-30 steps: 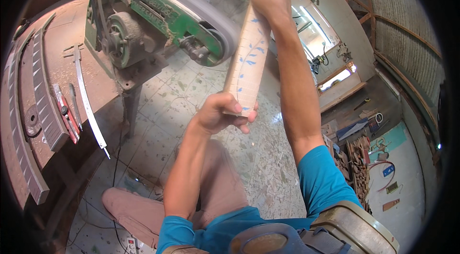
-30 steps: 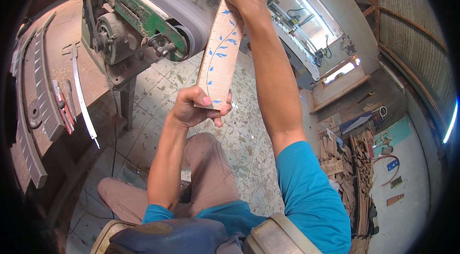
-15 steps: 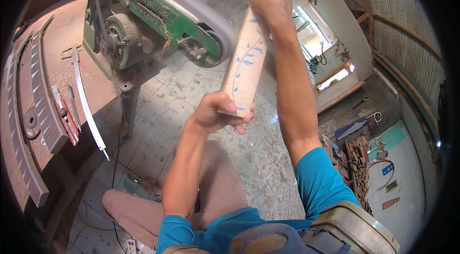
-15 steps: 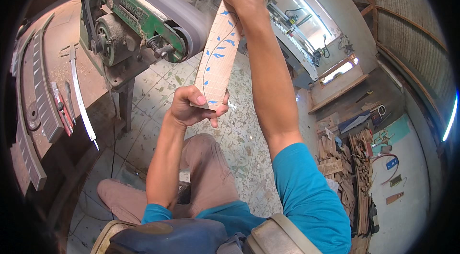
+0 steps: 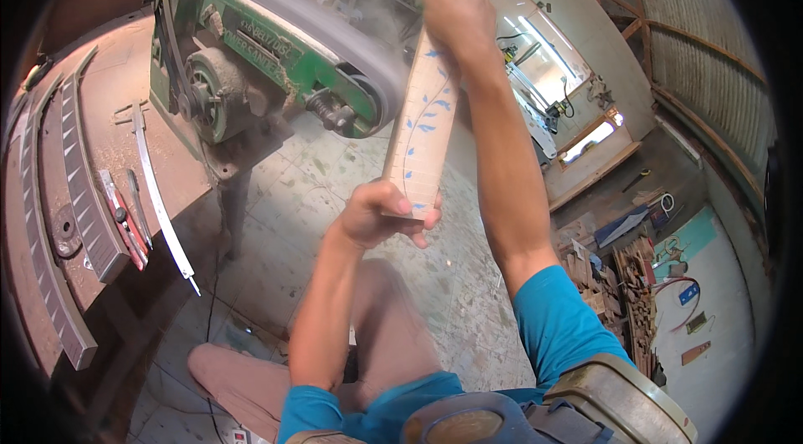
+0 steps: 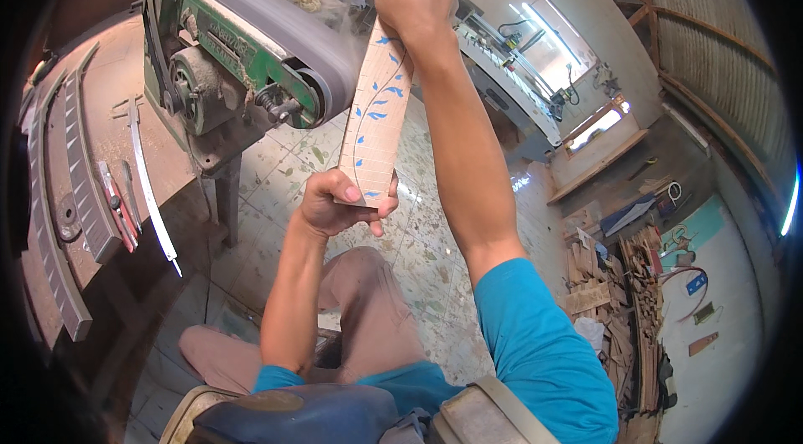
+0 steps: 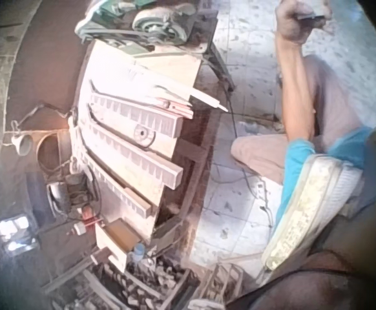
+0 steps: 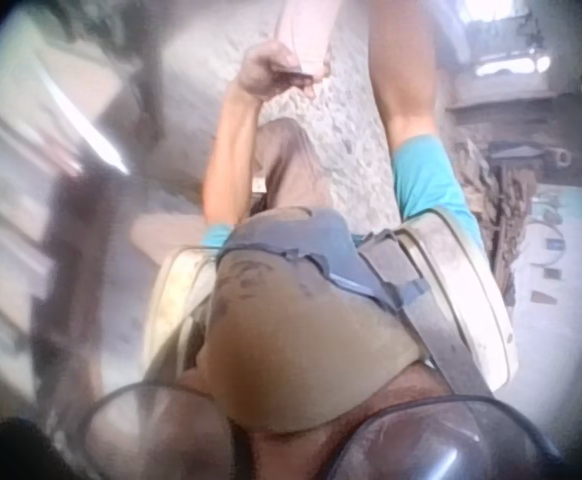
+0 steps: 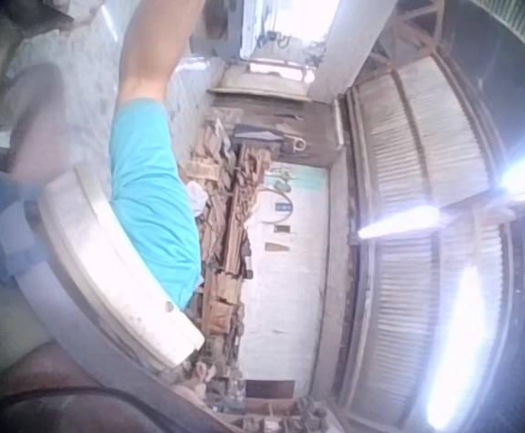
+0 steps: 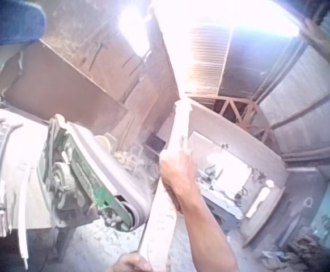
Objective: The person shapes a wooden guitar neck by pressing it against a running belt sander, turning the wood to reach different sides and checking the dimensions with a caliper.
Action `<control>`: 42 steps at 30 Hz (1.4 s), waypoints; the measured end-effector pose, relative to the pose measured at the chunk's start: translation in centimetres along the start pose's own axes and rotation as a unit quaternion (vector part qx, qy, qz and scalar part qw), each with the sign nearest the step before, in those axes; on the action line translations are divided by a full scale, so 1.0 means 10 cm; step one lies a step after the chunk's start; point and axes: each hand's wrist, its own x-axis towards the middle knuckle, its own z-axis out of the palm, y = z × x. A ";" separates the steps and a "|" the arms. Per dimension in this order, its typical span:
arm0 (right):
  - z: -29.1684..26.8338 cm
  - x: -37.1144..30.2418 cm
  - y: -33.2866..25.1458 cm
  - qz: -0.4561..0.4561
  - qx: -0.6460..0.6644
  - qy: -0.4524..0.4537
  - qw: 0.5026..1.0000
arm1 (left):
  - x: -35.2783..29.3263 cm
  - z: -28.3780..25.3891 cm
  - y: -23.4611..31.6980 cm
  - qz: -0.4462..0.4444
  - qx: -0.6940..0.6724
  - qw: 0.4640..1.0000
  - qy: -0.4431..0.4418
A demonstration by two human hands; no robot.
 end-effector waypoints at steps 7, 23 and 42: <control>0.08 -0.01 -0.04 -0.070 0.164 -0.018 0.984 | -0.08 0.23 -0.02 0.013 0.094 0.991 0.093; -0.06 -0.17 -0.23 -0.050 0.676 -0.212 0.704 | -0.09 0.50 -0.23 0.128 0.371 0.867 0.307; 0.26 -0.06 -0.20 -0.118 0.898 -0.237 0.351 | -0.04 0.80 -0.30 0.229 0.426 0.768 0.420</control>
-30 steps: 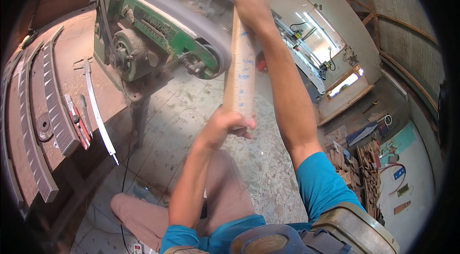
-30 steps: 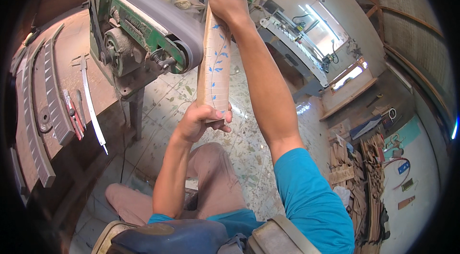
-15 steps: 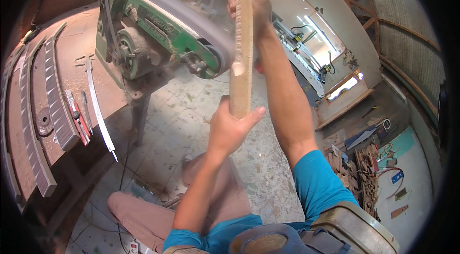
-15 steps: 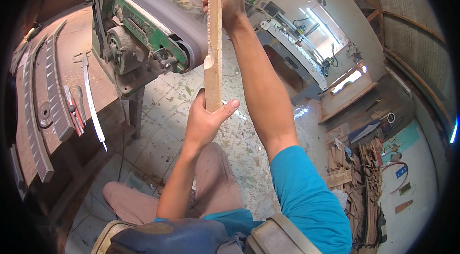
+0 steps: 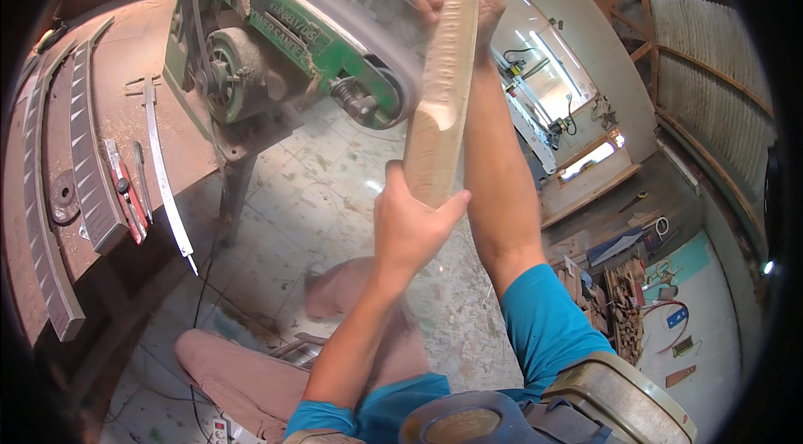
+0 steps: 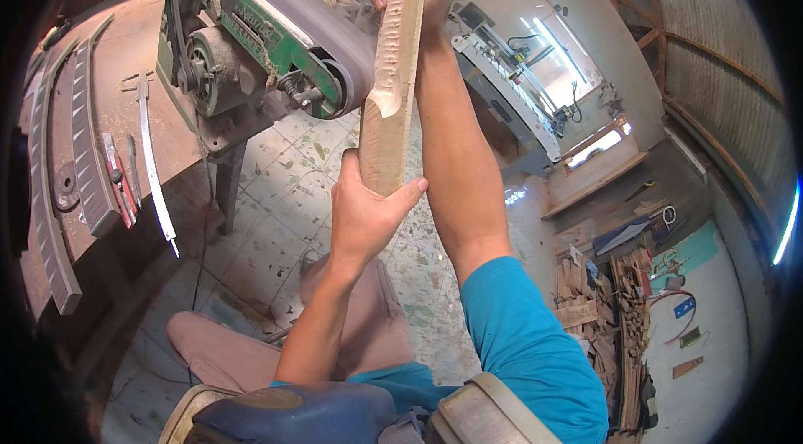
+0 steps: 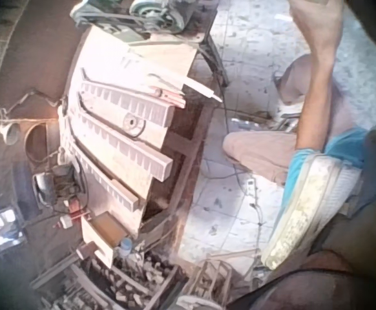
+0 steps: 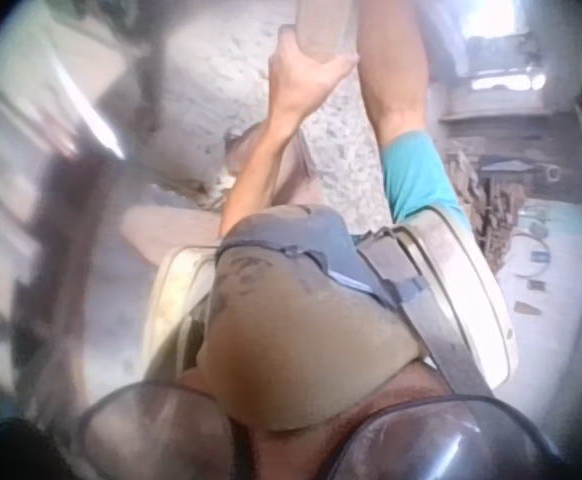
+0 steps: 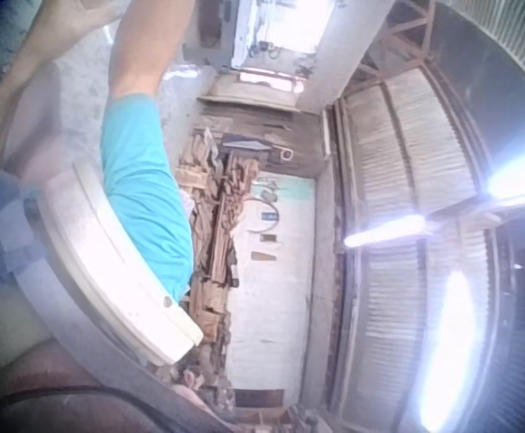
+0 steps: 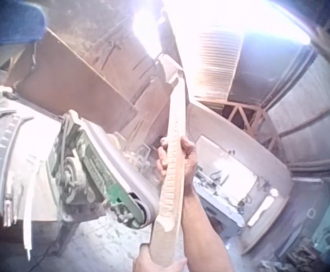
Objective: The person shapes a wooden guitar neck by pressing it against a running belt sander, turning the wood to reach different sides and checking the dimensions with a caliper.
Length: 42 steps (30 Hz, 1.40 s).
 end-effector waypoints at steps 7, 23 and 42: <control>0.02 -0.03 -0.02 -0.002 -0.026 0.009 1.000 | 0.03 0.00 -0.07 0.004 -0.017 1.000 -0.006; 0.25 -0.10 -0.04 0.009 -0.267 0.150 0.952 | 0.12 -0.08 -0.22 -0.025 -0.090 0.992 -0.086; 0.13 -0.04 -0.06 -0.041 -0.378 0.072 0.922 | 0.19 -0.13 -0.28 -0.082 -0.201 0.961 -0.170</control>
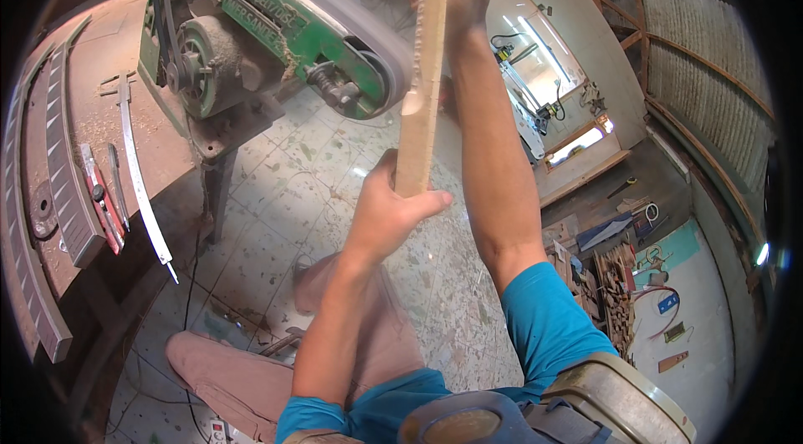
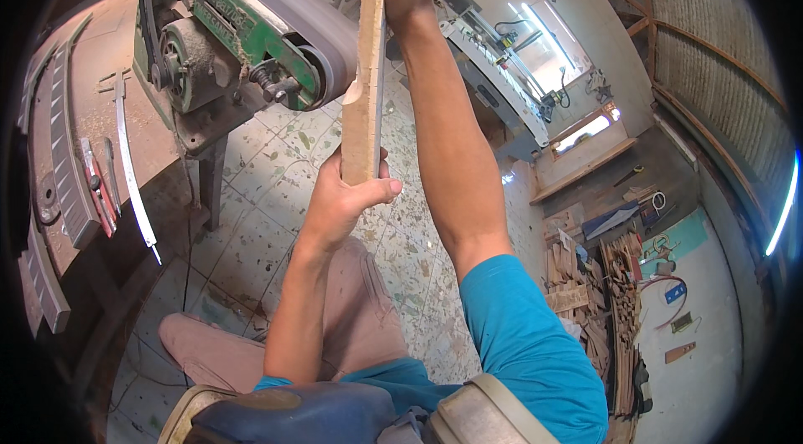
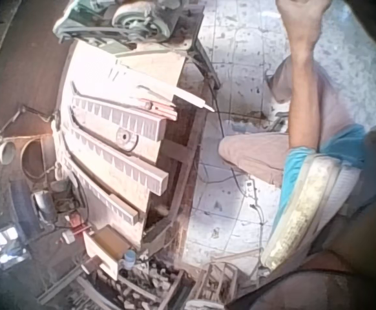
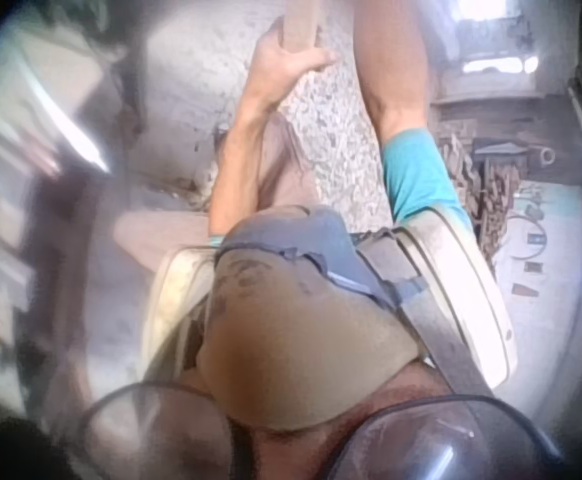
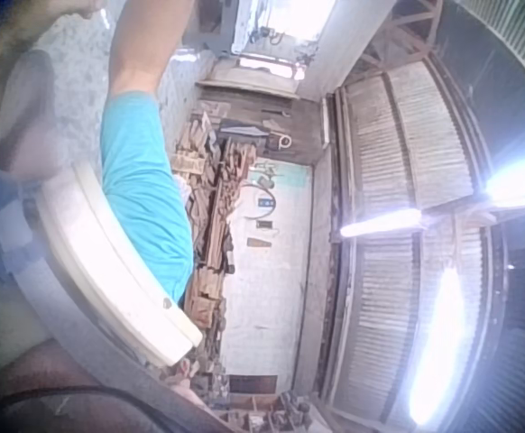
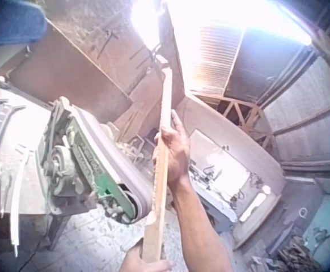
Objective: The person shapes a wooden guitar neck by pressing it against a running belt sander, turning the wood to reach different sides and checking the dimensions with a caliper.
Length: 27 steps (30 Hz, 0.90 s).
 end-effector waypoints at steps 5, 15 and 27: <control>-0.03 0.01 0.05 -0.004 -0.012 0.015 1.000 | 0.01 -0.04 0.00 -0.011 -0.011 1.000 -0.021; -0.01 0.01 0.05 -0.006 -0.067 0.040 0.997 | 0.01 -0.07 0.04 -0.027 -0.045 0.998 -0.046; -0.06 0.09 0.09 -0.045 -0.154 0.073 0.984 | 0.03 -0.05 0.06 -0.061 -0.091 0.992 -0.061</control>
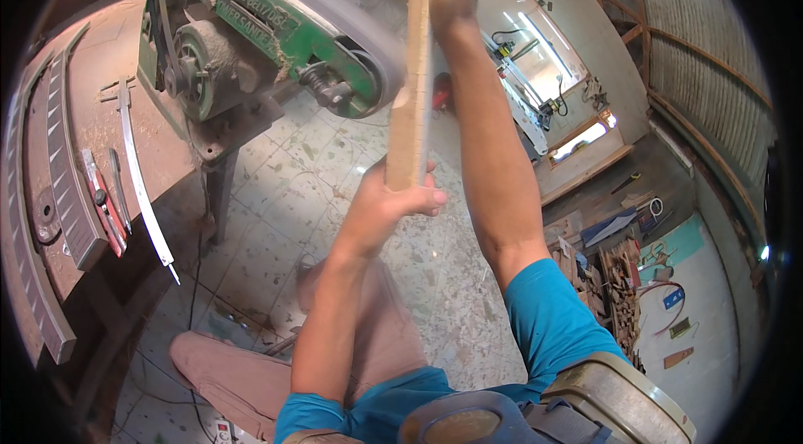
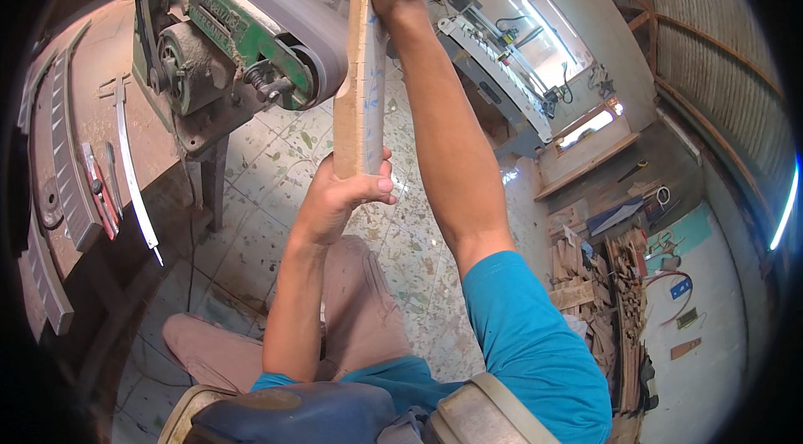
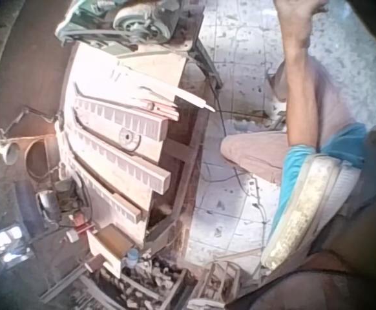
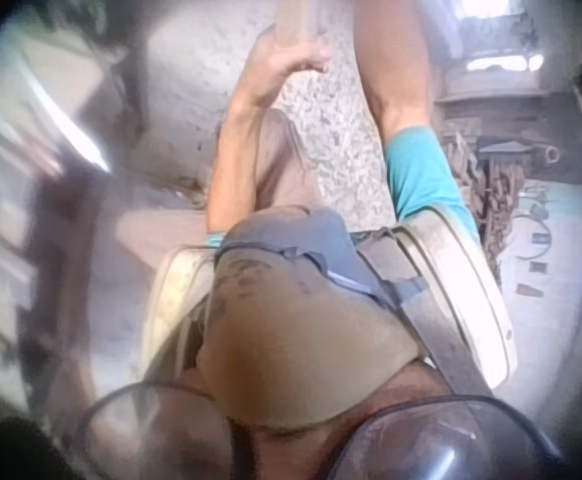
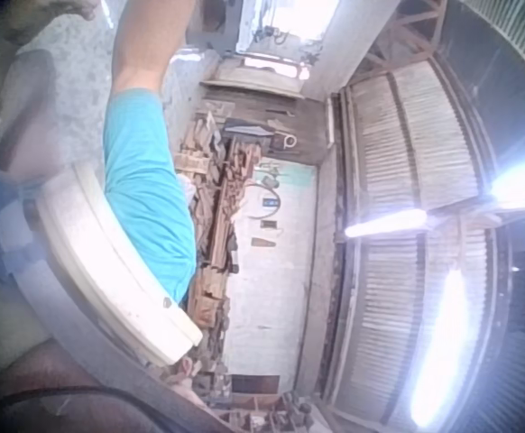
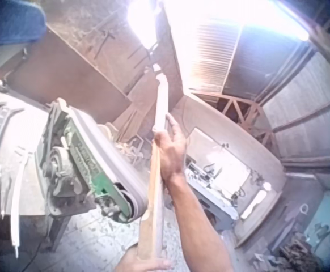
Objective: The person shapes a wooden guitar neck by pressing it against a running belt sander, turning the wood to reach different sides and checking the dimensions with a caliper.
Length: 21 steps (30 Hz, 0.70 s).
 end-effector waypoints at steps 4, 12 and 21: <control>0.03 -0.05 -0.05 0.013 0.025 -0.002 1.000 | -0.03 -0.03 0.00 -0.008 -0.008 1.000 -0.014; -0.06 -0.16 -0.07 0.007 -0.105 0.034 0.994 | 0.04 -0.06 -0.13 -0.046 -0.021 0.998 -0.027; 0.01 -0.14 0.07 0.053 -0.161 0.140 0.976 | 0.08 -0.25 -0.20 -0.039 -0.058 0.997 -0.044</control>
